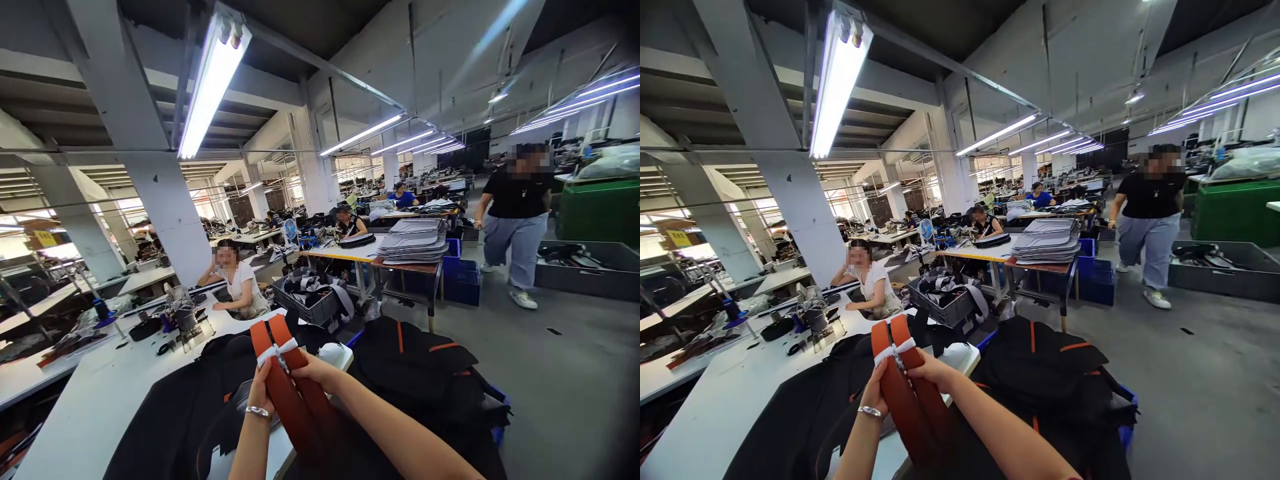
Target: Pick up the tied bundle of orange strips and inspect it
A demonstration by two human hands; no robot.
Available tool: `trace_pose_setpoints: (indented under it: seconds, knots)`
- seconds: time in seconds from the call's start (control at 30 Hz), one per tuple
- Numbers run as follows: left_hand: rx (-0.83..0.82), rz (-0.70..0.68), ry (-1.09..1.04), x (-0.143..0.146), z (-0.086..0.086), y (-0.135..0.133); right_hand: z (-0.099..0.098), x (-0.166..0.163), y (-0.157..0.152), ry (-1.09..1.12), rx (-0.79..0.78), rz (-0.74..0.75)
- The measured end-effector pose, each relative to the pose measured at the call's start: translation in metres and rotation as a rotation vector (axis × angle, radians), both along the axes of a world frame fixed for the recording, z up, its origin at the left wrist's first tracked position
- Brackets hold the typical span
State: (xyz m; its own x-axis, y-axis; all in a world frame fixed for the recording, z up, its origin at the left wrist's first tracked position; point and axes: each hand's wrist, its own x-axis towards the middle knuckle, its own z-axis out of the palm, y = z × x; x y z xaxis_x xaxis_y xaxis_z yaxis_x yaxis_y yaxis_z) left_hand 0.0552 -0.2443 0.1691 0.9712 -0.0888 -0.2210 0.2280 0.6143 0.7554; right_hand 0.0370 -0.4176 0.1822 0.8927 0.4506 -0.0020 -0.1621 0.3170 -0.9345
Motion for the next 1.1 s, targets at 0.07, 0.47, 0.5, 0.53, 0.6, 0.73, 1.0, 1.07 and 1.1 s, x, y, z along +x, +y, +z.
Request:
trace_pose_setpoints:
  seconds: [0.07, 0.47, 0.5, 0.53, 0.6, 0.73, 1.0, 1.07, 1.1]
  knots:
    - [0.005, 0.009, -0.005, -0.002, -0.004, -0.005, -0.005, -0.001, -0.002, -0.018, -0.004, -0.001]
    - [0.082, 0.059, -0.014, -0.015, -0.041, -0.043, -0.043, -0.042, -0.01, -0.097, -0.091, -0.163]
    - [0.086, 0.056, -0.002, -0.016, -0.044, -0.048, -0.044, -0.045, -0.014, -0.096, -0.092, -0.173]
    - [0.087, 0.052, 0.008, -0.016, -0.046, -0.053, -0.045, -0.047, -0.018, -0.094, -0.091, -0.18]
    - [0.085, 0.043, 0.016, -0.015, -0.047, -0.063, -0.044, -0.048, -0.028, -0.082, -0.08, -0.192]
    - [0.051, 0.038, -0.054, -0.006, -0.028, -0.076, -0.031, -0.035, -0.048, -0.051, -0.012, -0.204]
    - [-0.069, -0.029, -0.274, 0.019, 0.024, -0.061, 0.017, 0.017, -0.081, -0.038, 0.125, -0.292]
    - [-0.074, -0.05, -0.284, 0.021, 0.026, -0.057, 0.021, 0.026, -0.08, -0.033, 0.141, -0.291]
    - [-0.077, -0.055, -0.286, 0.022, 0.026, -0.055, 0.022, 0.03, -0.078, -0.029, 0.144, -0.285]
